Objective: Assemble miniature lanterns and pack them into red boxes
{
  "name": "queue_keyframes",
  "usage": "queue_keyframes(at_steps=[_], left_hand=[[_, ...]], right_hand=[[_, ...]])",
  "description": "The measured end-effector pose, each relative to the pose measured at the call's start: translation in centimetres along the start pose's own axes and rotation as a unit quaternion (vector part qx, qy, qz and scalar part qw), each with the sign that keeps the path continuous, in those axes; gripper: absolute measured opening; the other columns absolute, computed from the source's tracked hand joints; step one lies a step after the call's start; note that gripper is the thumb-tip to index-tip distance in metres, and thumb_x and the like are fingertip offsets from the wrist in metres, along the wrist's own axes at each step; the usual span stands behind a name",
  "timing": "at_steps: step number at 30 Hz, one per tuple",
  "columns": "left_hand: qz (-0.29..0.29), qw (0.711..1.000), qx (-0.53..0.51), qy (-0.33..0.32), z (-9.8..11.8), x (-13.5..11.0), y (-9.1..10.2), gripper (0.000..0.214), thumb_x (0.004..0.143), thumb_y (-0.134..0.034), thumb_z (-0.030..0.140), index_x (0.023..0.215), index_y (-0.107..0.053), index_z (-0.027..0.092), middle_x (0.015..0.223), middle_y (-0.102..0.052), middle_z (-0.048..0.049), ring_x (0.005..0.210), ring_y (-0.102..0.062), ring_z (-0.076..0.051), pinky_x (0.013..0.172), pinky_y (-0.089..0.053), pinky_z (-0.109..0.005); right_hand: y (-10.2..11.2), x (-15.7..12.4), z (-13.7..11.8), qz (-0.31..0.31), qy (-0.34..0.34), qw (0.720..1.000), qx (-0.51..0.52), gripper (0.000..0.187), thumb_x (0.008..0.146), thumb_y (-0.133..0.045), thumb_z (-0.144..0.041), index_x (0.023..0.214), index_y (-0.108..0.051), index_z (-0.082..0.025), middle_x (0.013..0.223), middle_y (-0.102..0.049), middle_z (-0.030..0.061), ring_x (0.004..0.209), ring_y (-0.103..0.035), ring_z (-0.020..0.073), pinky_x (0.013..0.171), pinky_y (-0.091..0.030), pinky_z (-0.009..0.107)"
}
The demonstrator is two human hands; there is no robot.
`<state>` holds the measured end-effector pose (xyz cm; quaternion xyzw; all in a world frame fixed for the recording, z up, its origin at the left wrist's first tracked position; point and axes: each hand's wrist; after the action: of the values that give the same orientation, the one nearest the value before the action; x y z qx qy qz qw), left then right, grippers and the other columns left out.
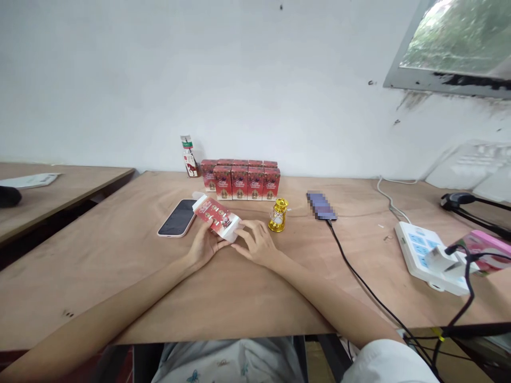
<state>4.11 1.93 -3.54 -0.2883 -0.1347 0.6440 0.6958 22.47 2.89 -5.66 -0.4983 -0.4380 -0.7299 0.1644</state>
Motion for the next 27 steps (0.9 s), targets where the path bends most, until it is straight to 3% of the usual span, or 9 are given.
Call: queue_keyframes(at_steps=[5, 12, 18, 21, 24, 27], left_hand=[[-0.011, 1.0, 0.006, -0.004, -0.11, 0.04, 0.0, 0.028, 0.08, -0.059, 0.037, 0.099, -0.06, 0.017, 0.096, -0.069, -0.009, 0.087, -0.067, -0.026, 0.078, -0.056, -0.04], [-0.024, 0.999, -0.013, -0.035, 0.17, -0.34, 0.17, 0.032, 0.068, -0.07, 0.019, 0.097, -0.057, 0.018, 0.097, -0.069, -0.0049, 0.092, -0.067, -0.023, 0.093, -0.05, -0.042], [-0.019, 0.999, -0.043, -0.01, 0.21, -0.3, 0.13, 0.019, 0.071, -0.067, 0.021, 0.088, -0.06, 0.017, 0.09, -0.07, -0.0038, 0.089, -0.067, -0.021, 0.095, -0.05, -0.04], [-0.015, 0.999, -0.044, -0.007, 0.25, -0.25, 0.13, 0.014, 0.075, -0.064, 0.025, 0.087, -0.06, 0.018, 0.09, -0.07, -0.0038, 0.088, -0.066, -0.02, 0.095, -0.05, -0.039], [-0.019, 0.999, -0.042, -0.013, 0.37, -0.1, 0.26, 0.017, 0.078, -0.062, 0.03, 0.091, -0.06, 0.02, 0.094, -0.069, -0.0043, 0.092, -0.066, -0.02, 0.096, -0.049, -0.038], [-0.024, 0.999, -0.041, -0.009, 0.51, 0.14, 0.47, 0.018, 0.079, -0.061, 0.031, 0.093, -0.06, 0.02, 0.095, -0.069, -0.0048, 0.092, -0.066, -0.02, 0.096, -0.049, -0.038]], right_hand=[[-0.09, -0.29, 0.08, -0.01, -0.012, 1.0, 0.006, 0.026, 0.083, -0.063, -0.031, 0.106, -0.059, -0.02, 0.109, -0.056, 0.0142, 0.102, -0.054, 0.0252, 0.083, -0.048, 0.041], [-0.11, -0.18, 0.38, -0.058, -0.042, 0.997, 0.005, 0.009, 0.085, -0.06, -0.029, 0.084, -0.065, -0.021, 0.099, -0.056, 0.0103, 0.094, -0.054, 0.0222, 0.078, -0.047, 0.037], [-0.04, 0.22, 0.41, -0.055, 0.008, 0.998, -0.002, 0.02, 0.086, -0.057, -0.029, 0.068, -0.058, -0.021, 0.08, -0.062, 0.004, 0.084, -0.054, 0.019, 0.077, -0.042, 0.036], [0.04, 0.26, 0.42, -0.069, 0.011, 0.997, 0.025, 0.015, 0.088, -0.053, -0.03, 0.08, -0.062, -0.021, 0.079, -0.064, 0.0039, 0.082, -0.055, 0.0187, 0.076, -0.041, 0.035], [0.2, 0.19, 0.45, -0.085, -0.014, 0.996, 0.035, 0.023, 0.09, -0.049, -0.032, 0.102, -0.063, -0.018, 0.089, -0.065, 0.0076, 0.083, -0.055, 0.0196, 0.075, -0.041, 0.035], [0.28, 0.05, 0.5, -0.089, -0.011, 0.995, 0.035, 0.027, 0.091, -0.047, -0.03, 0.11, -0.062, -0.017, 0.092, -0.063, 0.0088, 0.083, -0.055, 0.0195, 0.075, -0.04, 0.035]])
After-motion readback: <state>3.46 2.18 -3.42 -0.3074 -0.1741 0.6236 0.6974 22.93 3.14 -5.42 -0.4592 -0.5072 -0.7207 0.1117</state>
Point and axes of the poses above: each hand's wrist, its own x-axis towards the middle knuckle, its own y-axis out of the back of the hand, z = x × y
